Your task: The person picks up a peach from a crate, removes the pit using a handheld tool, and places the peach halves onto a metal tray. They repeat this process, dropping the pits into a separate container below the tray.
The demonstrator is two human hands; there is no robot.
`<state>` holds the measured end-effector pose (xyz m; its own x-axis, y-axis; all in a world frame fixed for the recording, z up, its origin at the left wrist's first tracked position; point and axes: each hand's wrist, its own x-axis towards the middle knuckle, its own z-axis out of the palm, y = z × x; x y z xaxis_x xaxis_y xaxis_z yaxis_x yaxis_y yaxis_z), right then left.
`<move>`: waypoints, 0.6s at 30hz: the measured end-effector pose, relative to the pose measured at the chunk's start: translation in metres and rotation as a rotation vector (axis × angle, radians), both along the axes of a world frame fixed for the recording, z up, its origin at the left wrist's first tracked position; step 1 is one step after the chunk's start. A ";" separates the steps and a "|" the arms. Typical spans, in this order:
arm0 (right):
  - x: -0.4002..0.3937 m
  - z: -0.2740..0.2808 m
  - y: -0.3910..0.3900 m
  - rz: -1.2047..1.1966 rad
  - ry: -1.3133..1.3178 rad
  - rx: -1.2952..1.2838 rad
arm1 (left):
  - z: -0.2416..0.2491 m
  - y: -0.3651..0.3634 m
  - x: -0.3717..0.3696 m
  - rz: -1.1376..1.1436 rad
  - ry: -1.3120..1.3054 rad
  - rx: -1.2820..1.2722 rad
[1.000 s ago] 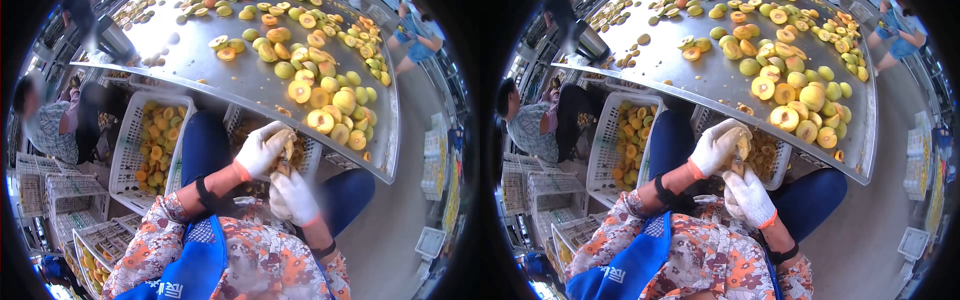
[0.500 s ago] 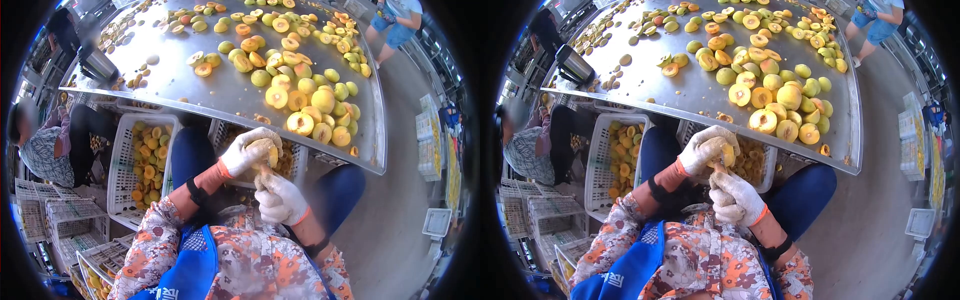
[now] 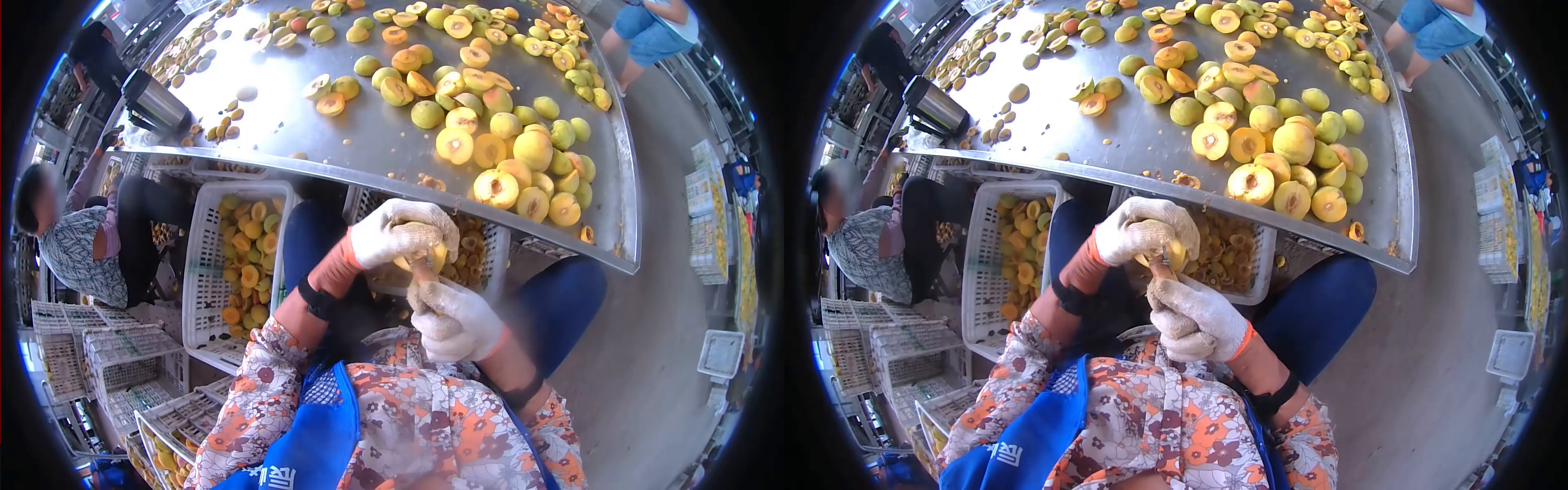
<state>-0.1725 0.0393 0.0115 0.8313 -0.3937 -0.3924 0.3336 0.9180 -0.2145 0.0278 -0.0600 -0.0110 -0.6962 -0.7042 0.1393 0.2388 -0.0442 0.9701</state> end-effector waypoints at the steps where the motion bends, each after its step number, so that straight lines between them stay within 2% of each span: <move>1: 0.002 -0.001 0.001 0.005 -0.001 0.027 | 0.001 -0.005 0.004 -0.105 -0.063 -0.070; 5: -0.004 0.000 -0.006 0.015 -0.061 -0.048 | 0.003 0.022 -0.016 0.317 0.120 0.025; 7: -0.002 0.000 -0.005 -0.014 -0.005 -0.127 | 0.010 0.032 -0.024 0.593 0.012 -0.150; 9: 0.003 0.006 -0.003 -0.049 0.144 -0.238 | 0.006 0.033 -0.019 0.829 0.031 0.107; 10: 0.000 0.022 -0.004 -0.019 0.131 -0.180 | 0.008 0.033 -0.010 0.918 0.063 0.227; 11: -0.004 0.018 -0.005 -0.047 0.228 -0.229 | 0.010 0.033 -0.002 1.010 0.105 0.341; 12: -0.008 0.011 -0.006 -0.080 0.323 -0.280 | 0.002 0.029 0.023 1.192 0.046 0.249; 14: -0.022 0.007 -0.007 -0.094 0.484 -0.283 | 0.002 0.027 0.086 1.267 -0.560 -0.320; 15: -0.031 -0.010 -0.006 -0.069 0.471 -0.233 | 0.004 0.028 0.112 1.200 -0.641 -0.126; 17: -0.037 -0.018 -0.001 -0.053 0.488 -0.301 | 0.017 0.023 0.131 1.098 -1.450 -0.833; 18: -0.034 -0.021 -0.001 -0.031 0.550 -0.377 | 0.018 0.013 0.122 1.135 -1.328 -0.868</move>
<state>-0.2061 0.0378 -0.0090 0.5355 -0.6075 -0.5866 0.1088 0.7385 -0.6654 0.1495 -0.0466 0.0071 0.0198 -0.8697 0.4932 -0.9759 0.0904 0.1986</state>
